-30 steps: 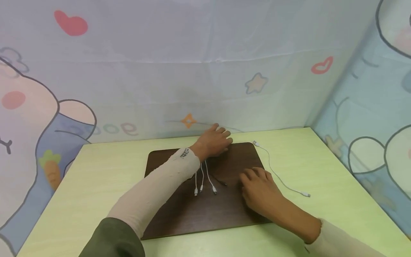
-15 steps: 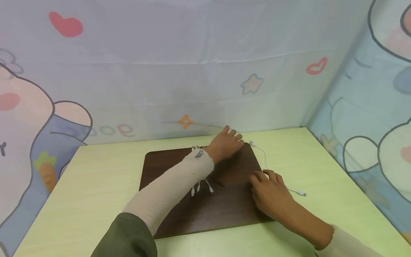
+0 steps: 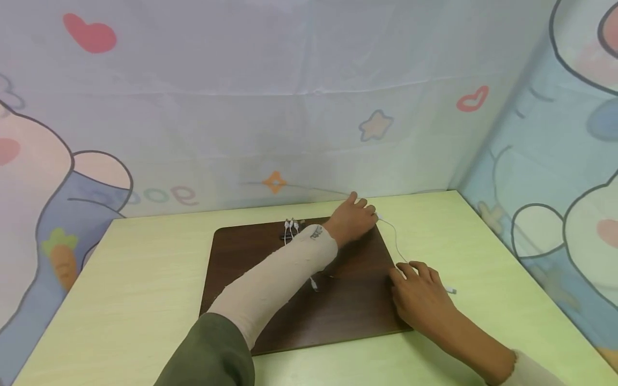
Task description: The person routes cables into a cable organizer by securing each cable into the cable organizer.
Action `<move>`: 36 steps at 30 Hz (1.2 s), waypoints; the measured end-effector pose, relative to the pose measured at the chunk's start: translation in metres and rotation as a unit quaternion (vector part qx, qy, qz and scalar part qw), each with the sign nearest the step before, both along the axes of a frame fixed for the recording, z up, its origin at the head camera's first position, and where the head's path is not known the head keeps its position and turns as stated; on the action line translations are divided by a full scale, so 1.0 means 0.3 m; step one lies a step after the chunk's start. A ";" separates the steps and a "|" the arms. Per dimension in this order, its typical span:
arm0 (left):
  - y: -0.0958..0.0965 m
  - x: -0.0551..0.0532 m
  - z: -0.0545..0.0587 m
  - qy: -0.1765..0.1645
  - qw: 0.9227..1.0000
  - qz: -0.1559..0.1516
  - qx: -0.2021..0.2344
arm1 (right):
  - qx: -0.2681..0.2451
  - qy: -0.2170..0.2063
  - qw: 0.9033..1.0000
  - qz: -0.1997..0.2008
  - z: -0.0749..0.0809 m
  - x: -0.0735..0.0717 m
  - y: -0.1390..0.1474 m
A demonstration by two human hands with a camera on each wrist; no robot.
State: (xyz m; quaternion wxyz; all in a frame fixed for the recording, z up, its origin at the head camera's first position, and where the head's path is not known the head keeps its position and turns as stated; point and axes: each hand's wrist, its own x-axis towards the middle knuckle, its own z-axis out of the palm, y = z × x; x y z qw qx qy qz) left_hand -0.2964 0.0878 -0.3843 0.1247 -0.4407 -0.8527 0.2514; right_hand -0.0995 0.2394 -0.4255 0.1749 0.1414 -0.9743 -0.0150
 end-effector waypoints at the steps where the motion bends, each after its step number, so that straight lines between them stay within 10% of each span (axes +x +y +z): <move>1: 0.008 0.003 0.001 0.001 1.000 0.001 -0.005 | -0.001 0.000 1.000 -0.003 -0.001 0.004 0.006; 36: 0.130 -0.016 -0.033 -0.062 0.996 0.050 -0.039 | 0.037 -0.037 0.995 -0.089 -0.002 0.085 0.162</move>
